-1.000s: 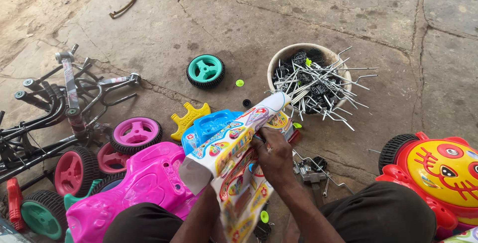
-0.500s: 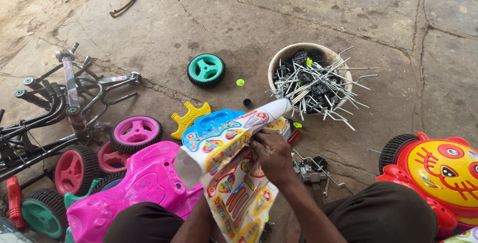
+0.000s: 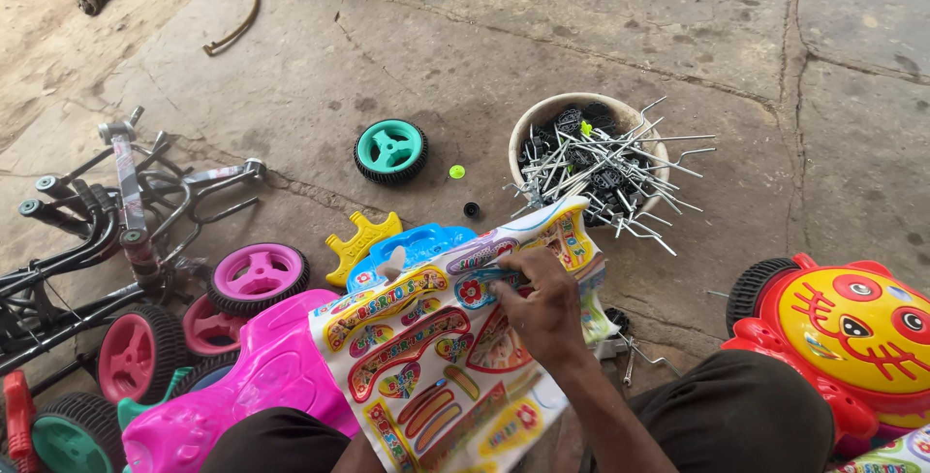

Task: The person sits on the floor and applies decorative stickers to a blue plastic toy car body. They peel stickers from a sheet, position them on the car body, and smooth them down with their fingers.

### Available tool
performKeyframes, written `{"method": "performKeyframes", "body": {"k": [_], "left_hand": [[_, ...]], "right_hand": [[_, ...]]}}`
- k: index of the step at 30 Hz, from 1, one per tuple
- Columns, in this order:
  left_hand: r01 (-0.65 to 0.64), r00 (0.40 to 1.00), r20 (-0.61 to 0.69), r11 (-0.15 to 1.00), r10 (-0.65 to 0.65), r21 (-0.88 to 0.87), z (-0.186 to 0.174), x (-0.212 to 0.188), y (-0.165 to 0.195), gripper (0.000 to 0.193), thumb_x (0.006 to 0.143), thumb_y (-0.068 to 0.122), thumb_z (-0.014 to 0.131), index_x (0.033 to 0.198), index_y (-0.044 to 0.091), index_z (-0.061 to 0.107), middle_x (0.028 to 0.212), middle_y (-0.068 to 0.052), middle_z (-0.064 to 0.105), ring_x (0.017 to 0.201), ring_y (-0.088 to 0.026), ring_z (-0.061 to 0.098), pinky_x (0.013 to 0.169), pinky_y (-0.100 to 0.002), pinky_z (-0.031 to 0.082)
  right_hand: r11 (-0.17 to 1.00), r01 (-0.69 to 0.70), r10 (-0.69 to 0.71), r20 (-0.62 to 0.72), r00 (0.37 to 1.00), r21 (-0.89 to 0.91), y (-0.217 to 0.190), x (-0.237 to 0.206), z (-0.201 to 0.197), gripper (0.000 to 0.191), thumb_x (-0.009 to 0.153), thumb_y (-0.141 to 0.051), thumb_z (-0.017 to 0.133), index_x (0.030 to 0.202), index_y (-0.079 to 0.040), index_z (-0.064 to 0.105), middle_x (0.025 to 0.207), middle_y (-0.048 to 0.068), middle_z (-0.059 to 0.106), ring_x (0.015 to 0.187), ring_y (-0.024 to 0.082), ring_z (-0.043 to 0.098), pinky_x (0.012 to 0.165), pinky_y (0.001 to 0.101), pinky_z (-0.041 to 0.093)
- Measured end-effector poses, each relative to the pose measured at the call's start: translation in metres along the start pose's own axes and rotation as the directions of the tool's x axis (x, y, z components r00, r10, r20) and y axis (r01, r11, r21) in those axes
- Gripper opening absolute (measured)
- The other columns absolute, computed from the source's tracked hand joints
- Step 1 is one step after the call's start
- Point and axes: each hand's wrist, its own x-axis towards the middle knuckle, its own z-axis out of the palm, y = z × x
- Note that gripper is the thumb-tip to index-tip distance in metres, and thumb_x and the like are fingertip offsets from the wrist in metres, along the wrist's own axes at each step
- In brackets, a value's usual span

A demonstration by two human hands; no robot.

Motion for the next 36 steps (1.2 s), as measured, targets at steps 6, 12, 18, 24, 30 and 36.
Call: {"method": "performKeyframes", "body": {"k": [6, 12, 18, 24, 30, 36], "left_hand": [[-0.009, 1.000, -0.003, 1.000, 0.009, 0.002, -0.002, -0.006, 0.000, 0.042, 0.093, 0.025, 0.058, 0.129, 0.004, 0.061, 0.132, -0.018, 0.062, 0.120, -0.032, 0.059, 0.100, -0.046, 0.047], [-0.017, 1.000, -0.003, 1.000, 0.017, -0.007, -0.005, -0.011, -0.001, 0.041, 0.093, 0.025, 0.058, 0.128, 0.004, 0.062, 0.130, -0.018, 0.063, 0.119, -0.032, 0.060, 0.099, -0.046, 0.047], [-0.030, 0.999, -0.013, 0.999, 0.030, -0.018, -0.008, -0.011, 0.000, 0.041, 0.092, 0.025, 0.059, 0.127, 0.004, 0.063, 0.129, -0.019, 0.063, 0.118, -0.033, 0.061, 0.098, -0.047, 0.048], [-0.041, 0.999, -0.009, 0.999, 0.040, -0.022, -0.006, -0.006, 0.001, 0.040, 0.092, 0.025, 0.059, 0.126, 0.004, 0.063, 0.128, -0.019, 0.064, 0.117, -0.033, 0.061, 0.098, -0.047, 0.048], [-0.048, 0.999, -0.010, 0.999, 0.047, -0.022, -0.005, -0.003, 0.002, 0.040, 0.091, 0.025, 0.059, 0.125, 0.004, 0.064, 0.127, -0.019, 0.064, 0.115, -0.033, 0.062, 0.097, -0.047, 0.049], [-0.056, 0.998, -0.007, 0.998, 0.055, -0.028, -0.002, 0.002, 0.003, 0.039, 0.091, 0.025, 0.060, 0.124, 0.004, 0.065, 0.126, -0.019, 0.065, 0.114, -0.034, 0.062, 0.096, -0.048, 0.049]], "right_hand": [[0.959, 0.263, -0.264, 0.005, 0.965, -0.103, -0.016, -0.003, -0.008, 0.041, 0.073, -0.006, 0.084, 0.113, -0.008, 0.074, 0.114, 0.011, 0.066, 0.111, 0.027, 0.061, 0.094, 0.0397, 0.053], [0.914, 0.369, -0.373, 0.010, 0.928, -0.167, -0.012, -0.003, -0.002, 0.036, 0.077, -0.008, 0.083, 0.112, -0.009, 0.076, 0.115, 0.011, 0.066, 0.112, 0.029, 0.061, 0.094, 0.0396, 0.052], [0.935, 0.327, -0.332, -0.018, 0.943, -0.136, -0.006, 0.000, -0.003, 0.037, 0.075, -0.009, 0.085, 0.111, -0.009, 0.075, 0.111, 0.009, 0.068, 0.109, 0.028, 0.063, 0.092, 0.0391, 0.053], [0.878, 0.470, -0.471, 0.011, 0.882, -0.090, -0.009, -0.002, -0.004, 0.033, 0.080, -0.001, 0.078, 0.112, -0.010, 0.076, 0.106, 0.007, 0.067, 0.103, 0.026, 0.063, 0.087, 0.0381, 0.054], [0.840, 0.537, -0.540, -0.007, 0.842, -0.079, -0.010, -0.001, -0.005, 0.024, 0.083, 0.003, 0.075, 0.104, -0.010, 0.076, 0.103, 0.007, 0.066, 0.101, 0.025, 0.063, 0.086, 0.0382, 0.053], [0.859, 0.506, -0.505, 0.031, 0.862, -0.081, -0.015, -0.002, -0.008, 0.024, 0.080, 0.000, 0.077, 0.102, -0.007, 0.075, 0.102, 0.007, 0.066, 0.099, 0.026, 0.064, 0.084, 0.0379, 0.054]]}}
